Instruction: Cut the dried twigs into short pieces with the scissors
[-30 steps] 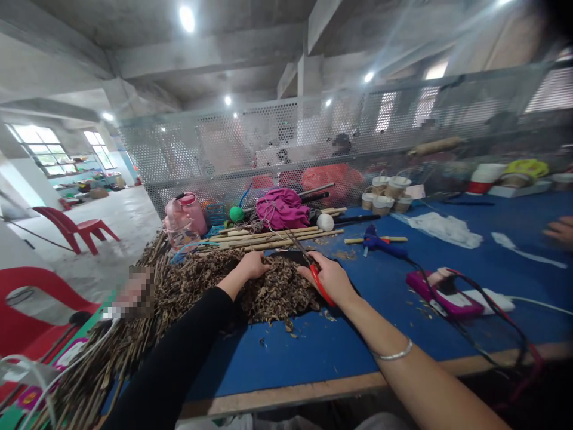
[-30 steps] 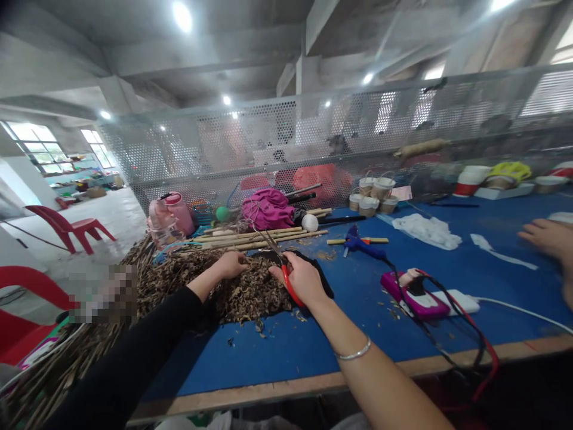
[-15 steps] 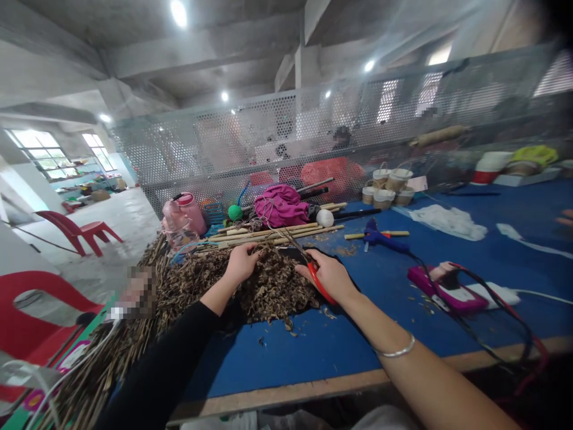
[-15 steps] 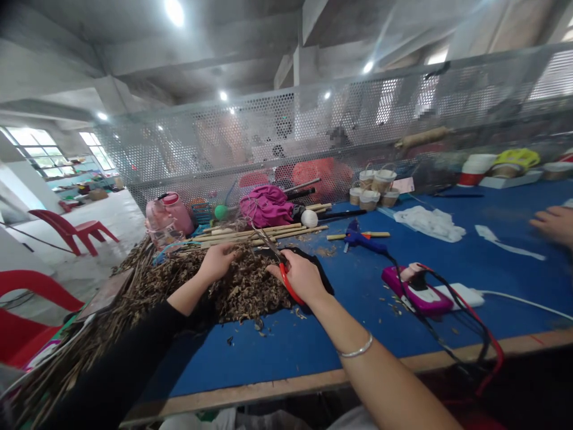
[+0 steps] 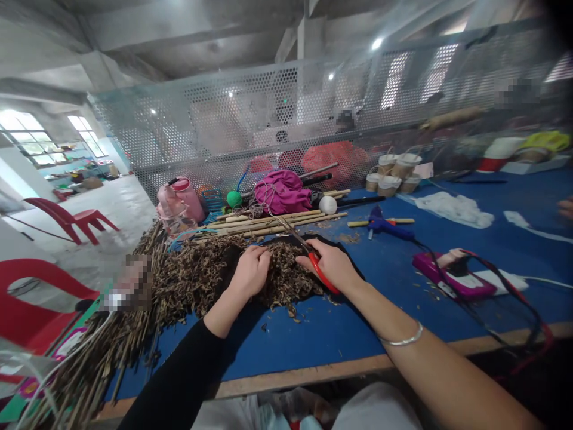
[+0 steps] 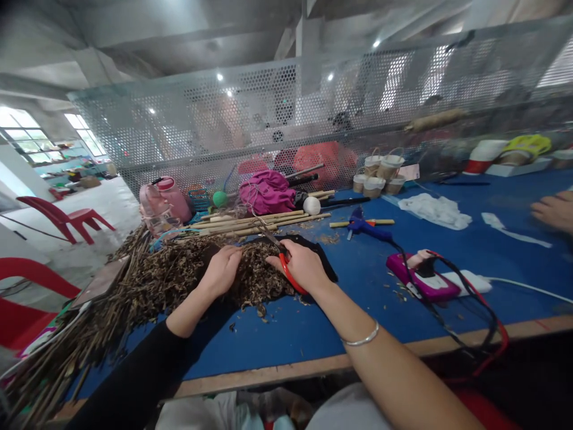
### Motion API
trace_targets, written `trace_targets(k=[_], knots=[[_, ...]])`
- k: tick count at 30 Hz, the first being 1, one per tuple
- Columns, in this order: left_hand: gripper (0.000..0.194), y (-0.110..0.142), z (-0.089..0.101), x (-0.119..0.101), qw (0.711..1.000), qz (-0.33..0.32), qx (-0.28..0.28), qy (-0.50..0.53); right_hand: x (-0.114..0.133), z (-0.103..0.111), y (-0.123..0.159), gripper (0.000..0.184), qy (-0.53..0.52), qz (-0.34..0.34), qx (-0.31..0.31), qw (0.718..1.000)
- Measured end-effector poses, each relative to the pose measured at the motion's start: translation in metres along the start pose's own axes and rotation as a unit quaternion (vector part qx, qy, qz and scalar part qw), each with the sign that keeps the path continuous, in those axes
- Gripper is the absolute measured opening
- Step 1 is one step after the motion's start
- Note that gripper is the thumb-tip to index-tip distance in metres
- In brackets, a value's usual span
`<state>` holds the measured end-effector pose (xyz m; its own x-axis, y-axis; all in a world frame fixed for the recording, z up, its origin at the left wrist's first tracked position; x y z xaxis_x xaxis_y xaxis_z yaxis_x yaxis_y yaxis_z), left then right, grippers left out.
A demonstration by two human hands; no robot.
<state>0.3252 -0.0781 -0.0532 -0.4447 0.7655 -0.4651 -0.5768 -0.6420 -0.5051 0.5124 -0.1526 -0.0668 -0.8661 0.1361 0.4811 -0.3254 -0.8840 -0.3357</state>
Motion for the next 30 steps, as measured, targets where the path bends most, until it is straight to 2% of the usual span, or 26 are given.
trace_targets(k=[4,7,11,14,16,18,21,23,26,30], knots=[[0.039,-0.005,-0.005,-0.001,0.998,0.053,-0.014,-0.017,0.004,0.000,0.001,0.034,-0.001,0.001,0.007,1.000],[0.032,-0.006,-0.010,0.003,0.996,0.083,-0.020,-0.028,0.008,0.001,0.002,0.037,0.000,0.002,0.020,1.000],[0.020,-0.005,-0.007,0.011,0.995,0.093,-0.020,0.026,0.010,0.000,0.004,0.043,-0.004,0.020,0.049,0.999],[0.019,-0.002,-0.003,0.019,0.987,0.117,-0.062,0.091,0.006,-0.003,0.005,0.055,-0.020,0.047,0.071,0.996],[0.024,0.000,-0.003,0.025,0.970,0.143,-0.101,0.167,0.003,-0.006,0.005,0.064,-0.029,0.070,0.079,0.994],[0.030,0.001,-0.006,0.030,0.941,0.171,-0.131,0.259,0.001,-0.009,0.006,0.072,-0.029,0.089,0.086,0.992],[0.035,0.003,-0.013,0.031,0.898,0.193,-0.142,0.370,0.003,-0.011,0.008,0.081,-0.013,0.104,0.099,0.990],[0.035,0.003,-0.016,0.028,0.882,0.188,-0.138,0.409,0.008,-0.010,0.010,0.085,-0.003,0.110,0.103,0.989],[0.029,0.005,-0.018,0.022,0.884,0.169,-0.130,0.416,0.016,-0.009,0.012,0.081,-0.005,0.123,0.092,0.988],[0.024,0.006,-0.016,0.017,0.907,0.130,-0.119,0.382,0.017,-0.013,0.013,0.076,-0.017,0.143,0.074,0.987]])
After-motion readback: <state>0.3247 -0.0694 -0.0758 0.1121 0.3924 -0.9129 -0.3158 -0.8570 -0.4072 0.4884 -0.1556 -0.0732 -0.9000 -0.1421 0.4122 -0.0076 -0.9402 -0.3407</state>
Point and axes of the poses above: each hand's wrist, its own y-axis away from the middle knuckle, its own z-axis out of the back of the hand, x = y × z, the point moved 2 cm from there along -y, towards the middle knuckle, and after that the axes turned 9 degrees about -z, right-handed, at the moved point
